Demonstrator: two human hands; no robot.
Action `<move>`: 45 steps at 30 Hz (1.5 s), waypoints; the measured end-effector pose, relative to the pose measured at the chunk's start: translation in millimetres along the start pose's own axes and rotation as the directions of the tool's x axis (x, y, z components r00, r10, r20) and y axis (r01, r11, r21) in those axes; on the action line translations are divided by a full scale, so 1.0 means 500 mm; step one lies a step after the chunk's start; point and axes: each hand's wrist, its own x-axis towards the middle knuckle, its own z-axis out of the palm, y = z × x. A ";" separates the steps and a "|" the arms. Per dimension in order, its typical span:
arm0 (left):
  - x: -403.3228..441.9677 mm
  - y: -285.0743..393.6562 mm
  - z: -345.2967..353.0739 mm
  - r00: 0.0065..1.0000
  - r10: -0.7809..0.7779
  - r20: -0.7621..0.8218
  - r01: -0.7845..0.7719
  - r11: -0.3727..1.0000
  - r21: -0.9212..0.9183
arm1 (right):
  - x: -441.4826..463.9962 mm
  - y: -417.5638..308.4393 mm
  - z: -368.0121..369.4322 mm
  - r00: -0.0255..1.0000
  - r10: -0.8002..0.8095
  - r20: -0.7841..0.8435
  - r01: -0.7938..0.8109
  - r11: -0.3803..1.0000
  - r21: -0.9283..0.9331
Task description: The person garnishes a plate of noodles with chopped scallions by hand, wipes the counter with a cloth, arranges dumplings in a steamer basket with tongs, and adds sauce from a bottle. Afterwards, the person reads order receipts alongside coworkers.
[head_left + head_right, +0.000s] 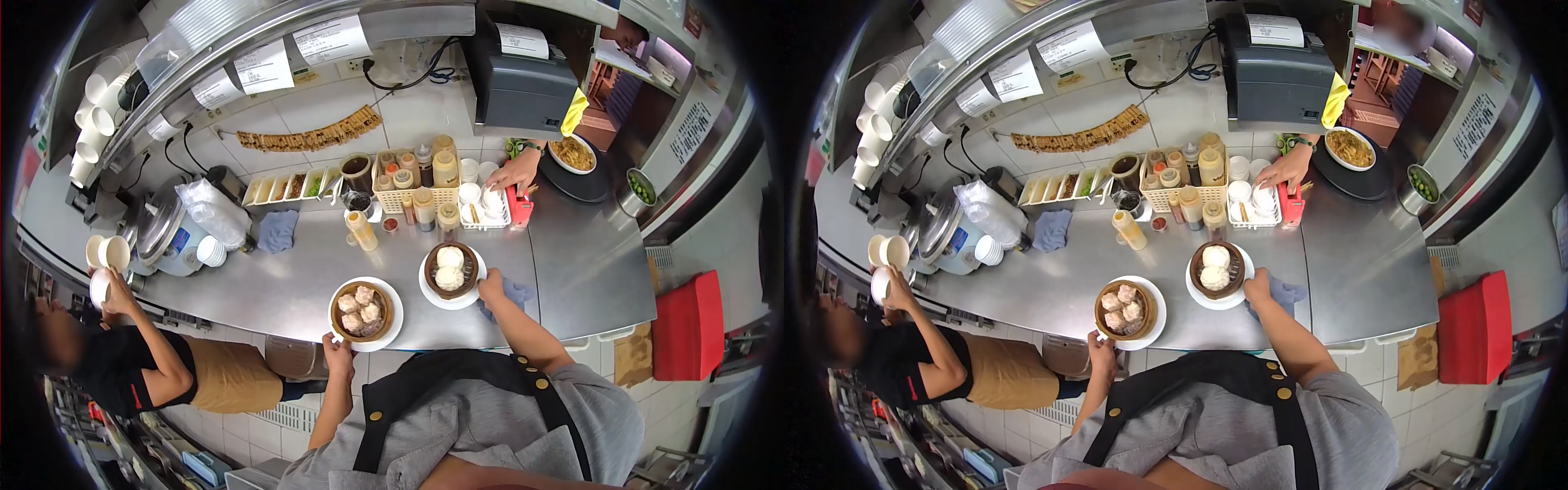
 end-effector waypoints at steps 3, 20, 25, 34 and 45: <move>0.023 0.000 -0.018 0.998 0.042 0.054 -0.045 0.997 0.066 | 0.016 0.059 0.017 0.999 -0.003 -0.042 0.007 0.997 0.076; -0.018 0.059 0.238 0.888 0.063 0.456 -0.155 0.974 0.168 | -0.097 0.036 -0.377 0.971 0.202 -0.131 -0.084 0.792 0.605; -0.127 0.002 0.486 0.787 -0.042 0.616 -0.073 0.984 0.160 | -0.031 0.203 -0.613 0.913 0.275 -0.301 -0.081 0.846 0.527; -0.213 -0.168 0.918 0.691 -0.115 0.713 -0.157 0.940 0.304 | 0.100 0.336 -0.940 0.756 0.317 -0.573 -0.180 0.942 0.284; -0.193 -0.191 1.132 0.794 -0.149 0.590 -0.236 0.817 0.525 | 0.377 0.464 -1.013 0.810 0.290 -0.509 -0.171 0.948 0.267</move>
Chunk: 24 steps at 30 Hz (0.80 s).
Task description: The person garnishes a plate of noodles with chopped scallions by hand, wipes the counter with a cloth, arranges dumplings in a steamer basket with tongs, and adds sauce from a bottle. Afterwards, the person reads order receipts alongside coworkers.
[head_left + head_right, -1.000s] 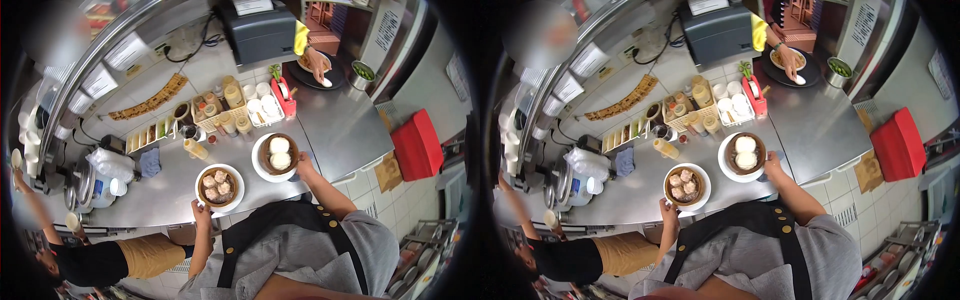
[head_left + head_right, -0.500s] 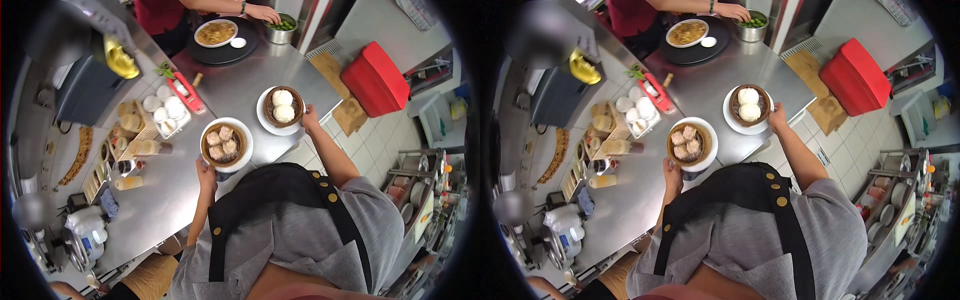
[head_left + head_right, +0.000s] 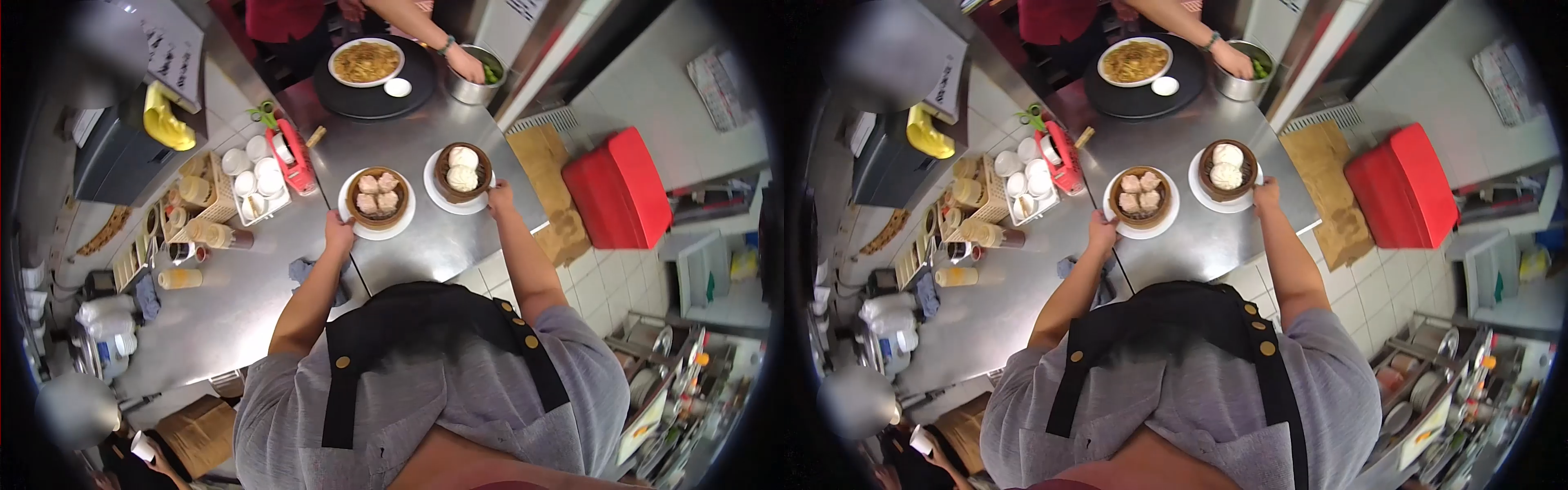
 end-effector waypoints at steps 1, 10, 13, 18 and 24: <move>0.024 -0.027 0.009 0.991 0.126 -0.044 -0.121 0.987 0.108 | 0.005 -0.013 0.005 1.000 -0.017 0.000 0.017 1.000 -0.008; -0.051 0.064 -0.112 0.718 0.692 -0.078 -0.608 0.678 0.413 | -0.007 -0.047 -0.016 0.971 -0.172 0.168 0.173 0.985 0.009; -0.159 0.230 -0.299 0.585 0.757 -0.291 -0.663 0.653 0.367 | -0.082 -0.082 -0.026 0.970 -0.110 0.218 0.097 0.993 0.070; -0.086 0.294 -0.687 0.055 0.707 -0.705 -0.664 0.553 0.504 | -0.190 -0.039 0.007 0.906 -0.321 -0.274 0.295 0.946 -0.134; 0.230 0.189 -1.061 0.746 -0.052 -0.664 -0.586 0.424 -0.691 | -0.368 -0.009 0.084 0.695 -0.428 -0.577 0.033 0.822 -0.569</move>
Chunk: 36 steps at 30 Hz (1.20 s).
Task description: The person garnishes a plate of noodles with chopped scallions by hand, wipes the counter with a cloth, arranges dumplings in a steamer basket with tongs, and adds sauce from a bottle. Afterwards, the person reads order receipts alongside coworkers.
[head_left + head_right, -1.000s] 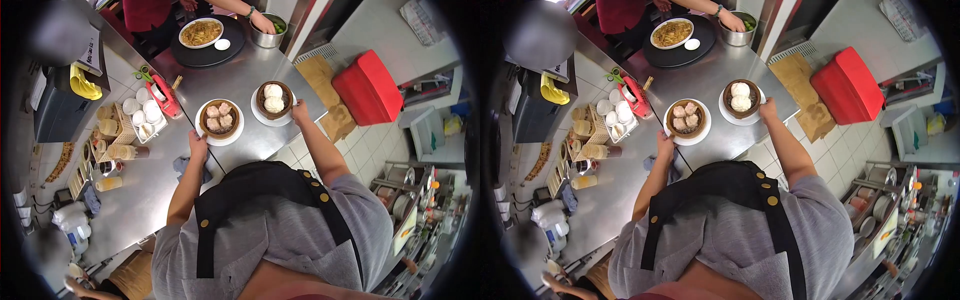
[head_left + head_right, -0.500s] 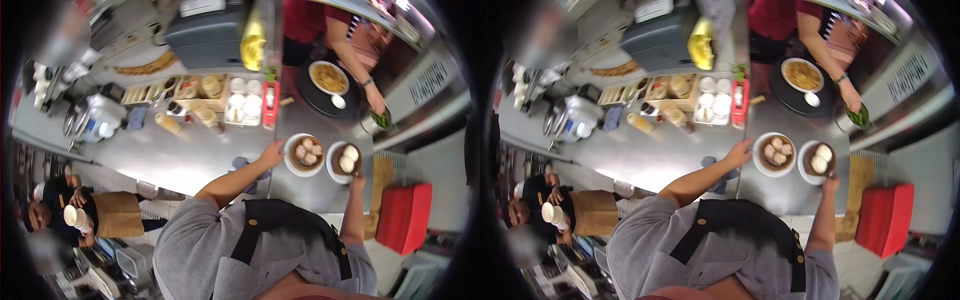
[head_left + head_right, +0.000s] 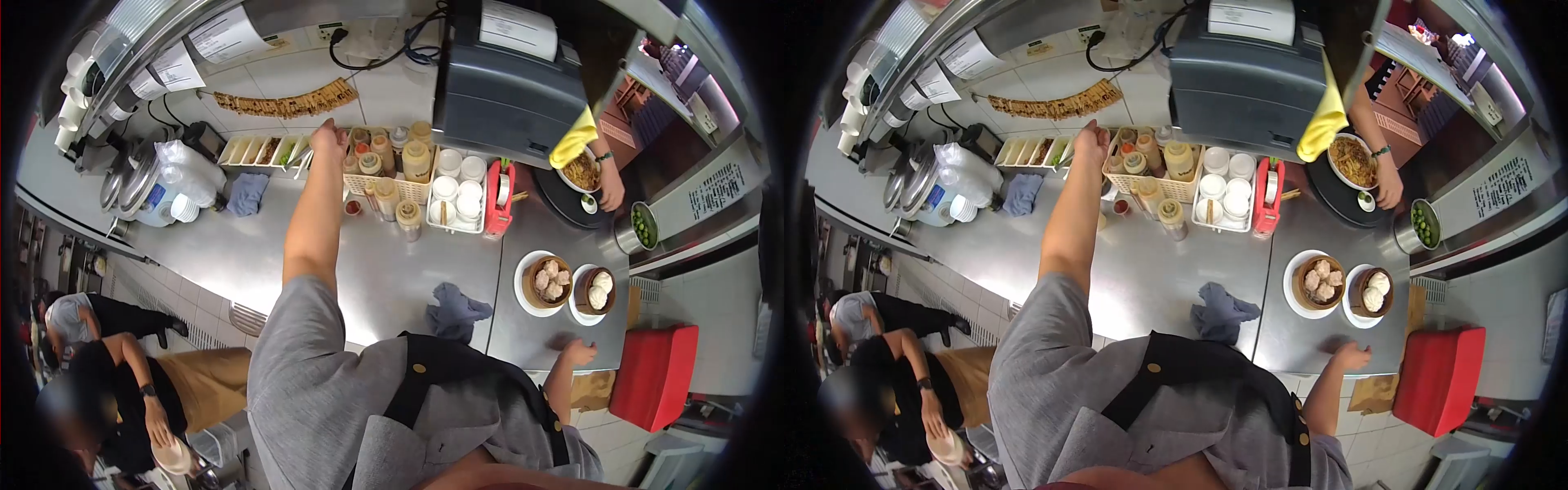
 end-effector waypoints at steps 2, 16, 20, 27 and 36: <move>0.060 0.002 -0.002 0.978 -0.207 -0.017 0.201 0.965 -0.167 | -0.030 0.018 -0.020 0.999 0.031 -0.011 -0.031 0.999 -0.025; 0.272 -0.064 -0.017 0.977 -0.210 0.025 0.195 0.846 -0.496 | -0.061 0.161 -0.199 0.960 0.250 -0.124 -0.272 0.937 -0.218; 0.141 0.033 0.012 0.957 -0.263 -0.125 0.181 0.875 -0.449 | -0.054 0.147 -0.190 0.973 0.203 -0.105 -0.218 0.964 -0.155; 0.213 0.037 -0.053 0.976 -0.207 -0.063 0.175 0.927 -0.332 | -0.030 0.132 -0.176 0.960 -0.185 -0.209 0.188 0.982 -0.005; -0.532 -0.070 -0.001 0.625 0.413 0.662 -0.749 0.557 0.359 | -0.219 -0.374 -0.446 0.535 -0.844 0.027 0.523 0.356 0.774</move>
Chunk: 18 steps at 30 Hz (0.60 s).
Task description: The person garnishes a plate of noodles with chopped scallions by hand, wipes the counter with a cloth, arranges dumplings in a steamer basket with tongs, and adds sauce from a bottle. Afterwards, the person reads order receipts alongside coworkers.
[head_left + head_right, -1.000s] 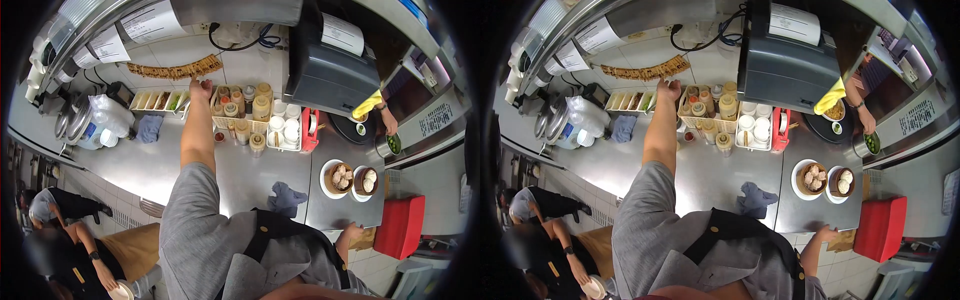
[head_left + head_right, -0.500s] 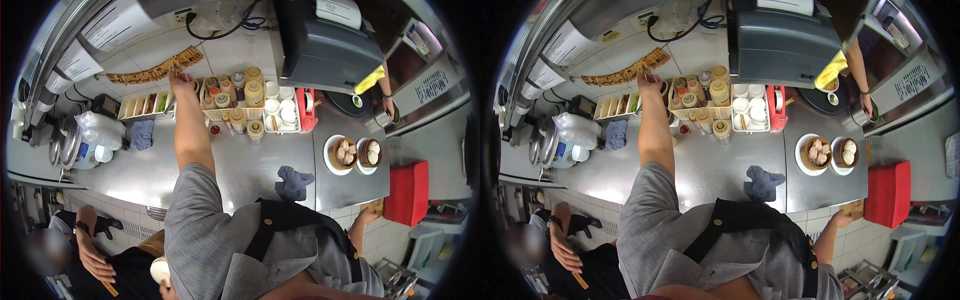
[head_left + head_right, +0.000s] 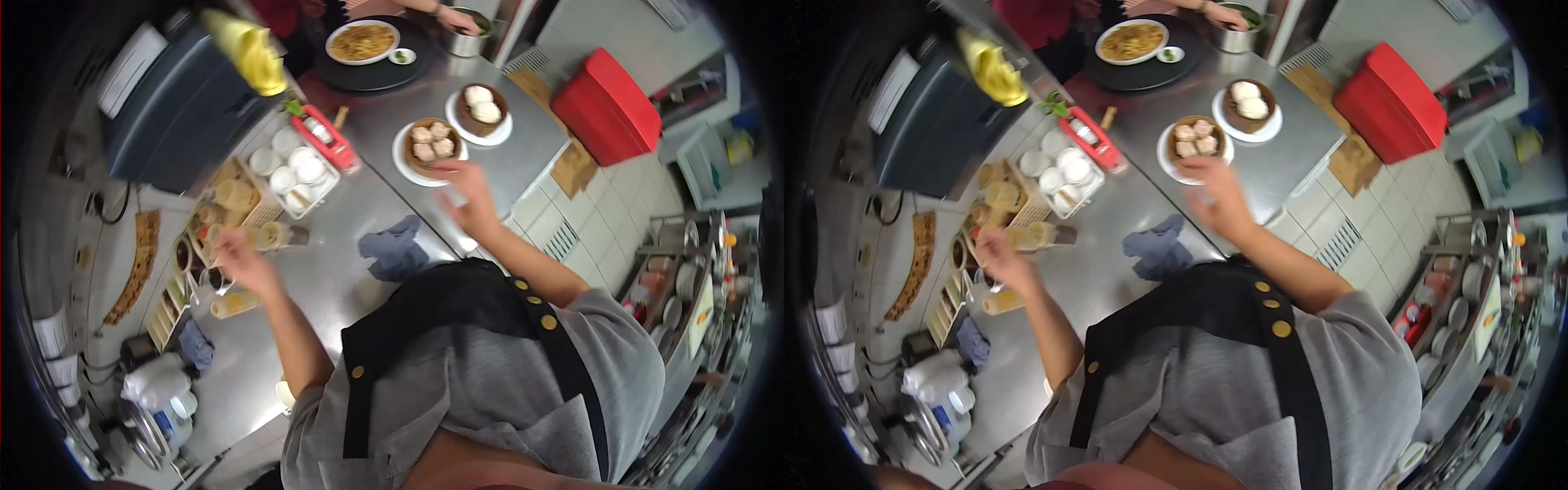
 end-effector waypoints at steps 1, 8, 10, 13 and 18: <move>-0.073 0.057 0.053 0.960 0.013 0.280 -0.015 1.000 0.002 | 0.014 -0.042 0.006 0.994 -0.014 0.108 0.014 1.000 0.002; -0.296 0.257 0.300 0.646 0.214 0.733 -0.202 0.974 -0.106 | -0.005 0.048 -0.055 0.961 0.070 0.269 -0.076 0.997 0.014; -0.314 0.293 0.332 0.640 0.171 0.749 -0.089 0.985 -0.149 | -0.013 0.108 -0.106 0.979 0.165 0.120 -0.166 0.986 -0.005; -0.338 0.295 0.373 0.606 0.146 0.782 -0.010 0.984 -0.176 | -0.044 0.350 -0.161 0.791 0.602 -0.111 -0.576 0.793 0.199; -0.373 0.253 0.386 0.630 0.047 0.775 0.027 0.996 -0.082 | -0.084 0.748 -0.229 0.178 0.813 -0.554 -0.440 0.570 0.694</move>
